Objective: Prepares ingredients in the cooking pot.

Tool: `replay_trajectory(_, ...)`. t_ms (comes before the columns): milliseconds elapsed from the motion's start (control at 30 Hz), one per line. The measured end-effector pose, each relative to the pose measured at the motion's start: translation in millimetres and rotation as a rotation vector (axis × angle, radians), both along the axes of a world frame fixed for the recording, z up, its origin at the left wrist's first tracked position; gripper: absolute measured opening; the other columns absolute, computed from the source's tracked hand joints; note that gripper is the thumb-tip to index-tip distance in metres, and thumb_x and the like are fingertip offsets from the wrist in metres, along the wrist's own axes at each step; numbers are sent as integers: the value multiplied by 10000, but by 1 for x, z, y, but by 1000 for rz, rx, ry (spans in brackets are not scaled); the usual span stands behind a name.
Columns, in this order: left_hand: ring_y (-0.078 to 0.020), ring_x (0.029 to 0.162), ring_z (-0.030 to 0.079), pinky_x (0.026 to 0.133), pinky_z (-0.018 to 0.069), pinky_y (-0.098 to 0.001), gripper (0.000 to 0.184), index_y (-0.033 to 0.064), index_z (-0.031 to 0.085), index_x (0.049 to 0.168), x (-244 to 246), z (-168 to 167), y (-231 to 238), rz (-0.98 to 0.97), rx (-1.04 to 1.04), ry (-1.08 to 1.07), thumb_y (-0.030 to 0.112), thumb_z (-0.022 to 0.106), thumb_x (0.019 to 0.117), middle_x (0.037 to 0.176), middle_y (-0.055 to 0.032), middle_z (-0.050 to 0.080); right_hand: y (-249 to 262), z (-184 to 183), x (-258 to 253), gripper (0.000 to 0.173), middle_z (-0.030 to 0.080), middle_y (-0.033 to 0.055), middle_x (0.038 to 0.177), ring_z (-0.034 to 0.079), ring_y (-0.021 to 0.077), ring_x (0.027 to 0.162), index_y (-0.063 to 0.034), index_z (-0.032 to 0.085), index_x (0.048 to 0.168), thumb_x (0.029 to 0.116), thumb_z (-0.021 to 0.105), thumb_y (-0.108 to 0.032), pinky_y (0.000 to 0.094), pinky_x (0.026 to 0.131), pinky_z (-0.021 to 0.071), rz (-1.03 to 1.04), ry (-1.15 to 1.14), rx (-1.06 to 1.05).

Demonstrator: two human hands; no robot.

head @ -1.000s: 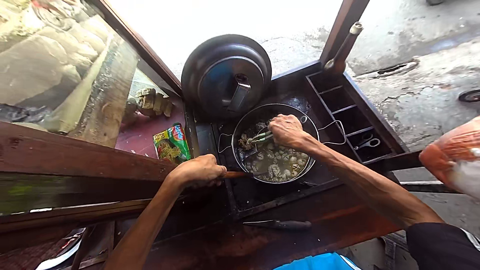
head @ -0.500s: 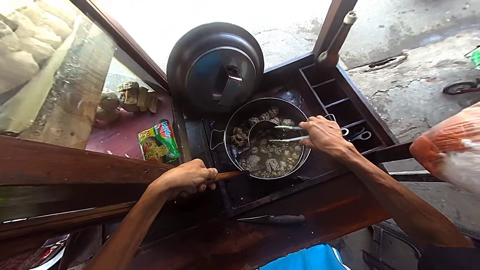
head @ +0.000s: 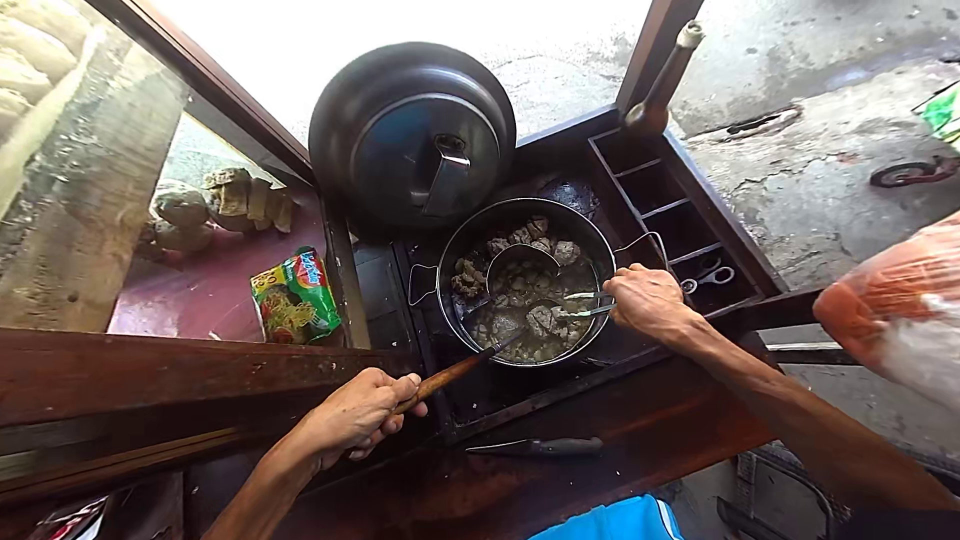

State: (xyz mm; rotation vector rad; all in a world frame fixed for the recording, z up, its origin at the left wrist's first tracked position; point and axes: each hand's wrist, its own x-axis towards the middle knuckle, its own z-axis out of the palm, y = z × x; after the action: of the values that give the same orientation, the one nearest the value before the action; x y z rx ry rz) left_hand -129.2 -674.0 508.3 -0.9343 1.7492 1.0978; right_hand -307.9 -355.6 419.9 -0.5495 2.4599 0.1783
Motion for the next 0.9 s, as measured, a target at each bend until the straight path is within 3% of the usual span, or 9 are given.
replay_trajectory(200, -29, 348, 339, 336, 299, -177, 430, 81, 699, 982, 0, -6, -1, 24, -11, 0, 322, 375, 1128, 520, 52, 463, -27, -8, 2, 195, 661, 207, 1163, 614, 387, 1154, 7, 686, 1103, 940, 623, -80, 533, 840, 494, 64, -34, 70)
replay_trajectory(467, -27, 351, 332, 335, 295, -177, 418, 72, 704, 987, 14, -3, -6, 69, 0, 69, 312, 390, 1125, 527, 54, 465, -23, -6, -4, 228, 681, 187, 1157, 613, 383, 1168, -39, 724, 1091, 910, 704, -177, 548, 834, 497, -3, 15, 14)
replay_trajectory(567, -51, 398, 380, 395, 328, -219, 365, 94, 730, 904, 20, -5, -2, -145, -152, 188, 335, 522, 1081, 544, 45, 491, -15, -1, -4, 261, 676, 184, 1179, 606, 378, 1181, -51, 727, 1129, 922, 704, -208, 545, 851, 496, -29, 30, -17)
replay_trajectory(633, -123, 519, 465, 529, 384, -351, 345, 116, 711, 834, 25, -4, 6, -339, -329, 284, 371, 591, 1033, 596, 14, 511, -8, -2, -2, 273, 680, 175, 1164, 611, 374, 1169, -66, 726, 1130, 923, 713, -243, 539, 841, 501, -41, 43, -37)
replay_trajectory(700, -209, 627, 561, 608, 437, -450, 342, 95, 722, 889, 31, -2, 16, -485, -467, 375, 373, 581, 1029, 660, -42, 570, -2, -2, 1, 304, 679, 168, 1179, 607, 371, 1179, -87, 726, 1173, 930, 713, -270, 538, 853, 501, -50, 38, -45)
replay_trajectory(833, -340, 578, 649, 509, 473, -503, 328, 38, 694, 835, 45, -15, 28, -785, -762, 752, 303, 571, 985, 609, -124, 594, 8, -1, 9, 350, 670, 177, 1206, 603, 384, 1188, -85, 706, 1233, 938, 706, -272, 552, 883, 494, -72, 22, -73)
replay_trajectory(900, -358, 548, 649, 467, 479, -484, 278, 6, 689, 886, 44, -21, 32, -929, -870, 875, 256, 598, 967, 630, -152, 591, 12, -2, 13, 355, 668, 185, 1214, 601, 389, 1196, -72, 699, 1230, 937, 710, -273, 560, 891, 491, -79, 15, -90)
